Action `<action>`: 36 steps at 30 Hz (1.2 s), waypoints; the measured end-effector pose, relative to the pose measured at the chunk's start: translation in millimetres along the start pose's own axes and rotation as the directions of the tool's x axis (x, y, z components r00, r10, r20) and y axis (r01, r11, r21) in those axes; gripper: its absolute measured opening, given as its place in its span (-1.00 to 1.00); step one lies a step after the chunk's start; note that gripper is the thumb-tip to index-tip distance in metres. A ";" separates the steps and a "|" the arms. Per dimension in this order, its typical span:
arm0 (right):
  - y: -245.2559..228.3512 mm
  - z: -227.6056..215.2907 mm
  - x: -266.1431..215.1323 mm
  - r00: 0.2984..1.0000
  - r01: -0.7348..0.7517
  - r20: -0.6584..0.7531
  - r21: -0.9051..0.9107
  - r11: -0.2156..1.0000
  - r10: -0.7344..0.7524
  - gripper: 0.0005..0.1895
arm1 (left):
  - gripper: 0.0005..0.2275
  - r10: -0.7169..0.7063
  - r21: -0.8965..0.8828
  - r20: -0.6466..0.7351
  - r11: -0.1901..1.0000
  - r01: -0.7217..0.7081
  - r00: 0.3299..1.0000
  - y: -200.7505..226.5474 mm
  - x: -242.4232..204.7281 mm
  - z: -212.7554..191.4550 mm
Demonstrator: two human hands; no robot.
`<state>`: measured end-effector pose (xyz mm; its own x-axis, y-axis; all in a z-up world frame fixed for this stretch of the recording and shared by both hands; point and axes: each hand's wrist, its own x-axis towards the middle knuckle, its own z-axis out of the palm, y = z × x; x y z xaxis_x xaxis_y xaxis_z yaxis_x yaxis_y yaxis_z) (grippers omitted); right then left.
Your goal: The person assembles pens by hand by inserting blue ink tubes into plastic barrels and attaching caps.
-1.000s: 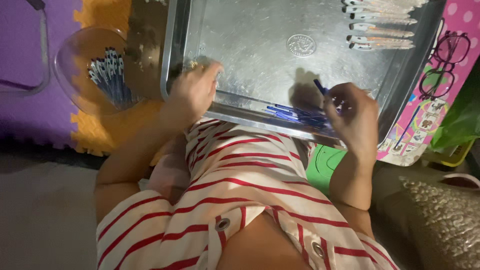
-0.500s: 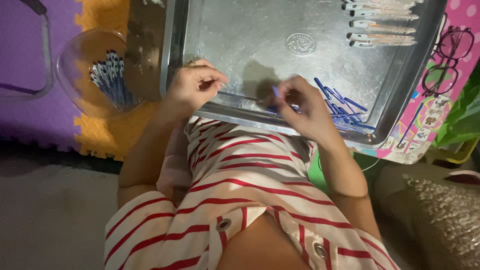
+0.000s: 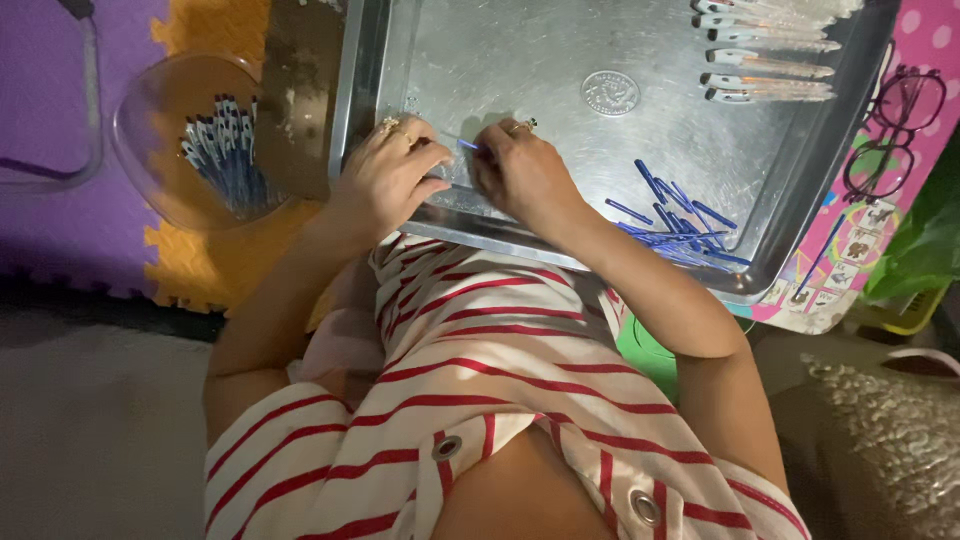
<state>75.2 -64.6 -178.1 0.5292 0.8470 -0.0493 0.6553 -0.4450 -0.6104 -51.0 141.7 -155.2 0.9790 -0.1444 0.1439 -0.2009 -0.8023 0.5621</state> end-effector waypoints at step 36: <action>-52.4 -118.3 -102.9 0.571 0.612 -0.813 0.511 0.604 0.109 -0.75 | -0.87 -0.107 -0.626 -0.489 0.735 -0.262 0.866 150.2 47.1 -35.8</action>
<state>50.2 -162.8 -47.6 0.8121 0.1992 0.5485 0.4445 0.3977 -0.8026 -36.3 35.1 -34.9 0.8525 0.2442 0.4622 -0.4255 -0.1895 0.8849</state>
